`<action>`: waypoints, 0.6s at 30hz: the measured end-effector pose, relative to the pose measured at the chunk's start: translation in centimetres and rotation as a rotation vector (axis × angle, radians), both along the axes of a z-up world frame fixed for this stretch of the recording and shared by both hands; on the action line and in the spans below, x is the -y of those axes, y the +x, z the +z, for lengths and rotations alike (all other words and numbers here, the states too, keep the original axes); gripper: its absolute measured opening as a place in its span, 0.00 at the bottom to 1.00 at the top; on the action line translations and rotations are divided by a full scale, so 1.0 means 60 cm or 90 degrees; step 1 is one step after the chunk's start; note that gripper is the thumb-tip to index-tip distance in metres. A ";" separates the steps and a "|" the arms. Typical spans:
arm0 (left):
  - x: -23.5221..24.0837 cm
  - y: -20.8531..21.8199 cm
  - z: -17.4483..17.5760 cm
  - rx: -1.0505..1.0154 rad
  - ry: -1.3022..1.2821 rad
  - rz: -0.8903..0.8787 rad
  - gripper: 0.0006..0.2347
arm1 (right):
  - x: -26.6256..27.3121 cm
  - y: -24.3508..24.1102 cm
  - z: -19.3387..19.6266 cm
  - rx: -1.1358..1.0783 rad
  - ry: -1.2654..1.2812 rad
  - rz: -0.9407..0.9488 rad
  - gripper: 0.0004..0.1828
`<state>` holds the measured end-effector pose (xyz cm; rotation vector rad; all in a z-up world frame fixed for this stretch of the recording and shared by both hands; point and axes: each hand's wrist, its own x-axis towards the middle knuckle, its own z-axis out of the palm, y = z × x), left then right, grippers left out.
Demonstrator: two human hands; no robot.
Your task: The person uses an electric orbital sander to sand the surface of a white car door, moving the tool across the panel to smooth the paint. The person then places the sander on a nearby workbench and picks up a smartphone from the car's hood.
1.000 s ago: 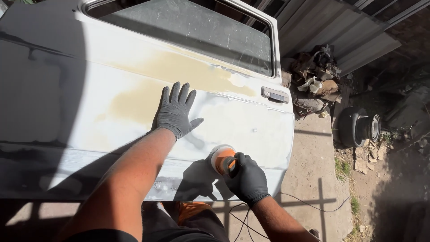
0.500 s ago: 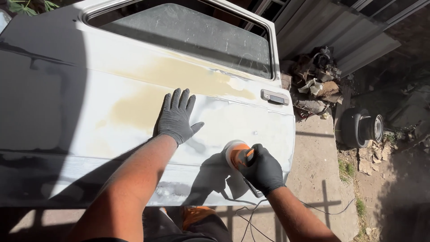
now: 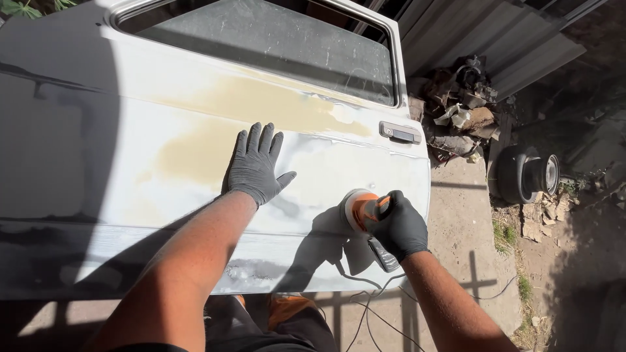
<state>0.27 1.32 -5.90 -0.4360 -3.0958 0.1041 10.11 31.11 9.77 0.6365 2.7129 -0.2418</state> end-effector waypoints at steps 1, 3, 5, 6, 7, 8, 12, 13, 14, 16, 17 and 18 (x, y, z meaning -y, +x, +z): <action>-0.008 0.024 -0.005 0.019 0.002 -0.009 0.44 | -0.005 0.025 0.001 0.019 0.002 -0.009 0.28; -0.001 0.000 0.002 0.009 -0.023 0.001 0.44 | 0.002 0.013 0.000 -0.035 0.015 0.039 0.26; -0.001 -0.029 0.009 -0.021 -0.015 -0.004 0.44 | 0.026 0.080 -0.050 -0.062 0.009 0.099 0.24; 0.003 0.016 -0.003 0.008 -0.012 -0.003 0.44 | 0.040 0.157 -0.077 -0.030 -0.003 0.166 0.22; 0.001 0.010 -0.003 0.022 -0.012 -0.005 0.44 | 0.037 0.160 -0.081 -0.016 -0.005 0.165 0.22; 0.001 0.005 -0.004 0.015 -0.010 -0.005 0.44 | 0.039 0.168 -0.087 -0.023 0.005 0.191 0.37; -0.003 0.010 -0.005 0.018 0.004 -0.010 0.43 | 0.016 0.069 -0.005 0.007 -0.003 -0.024 0.27; -0.003 -0.002 -0.007 0.025 0.004 -0.017 0.43 | -0.003 0.039 -0.010 0.013 -0.003 -0.030 0.27; 0.000 0.000 -0.011 0.011 0.005 -0.015 0.43 | -0.020 0.023 -0.016 -0.009 0.017 -0.020 0.29; 0.006 0.004 -0.011 -0.015 0.005 -0.018 0.44 | -0.011 0.041 -0.023 -0.044 0.037 -0.015 0.31; 0.011 0.006 -0.007 -0.005 -0.004 -0.016 0.43 | 0.016 0.072 -0.024 -0.027 0.013 0.017 0.27; 0.007 0.013 -0.006 0.009 -0.007 -0.011 0.43 | 0.038 0.103 -0.023 -0.008 -0.004 0.051 0.22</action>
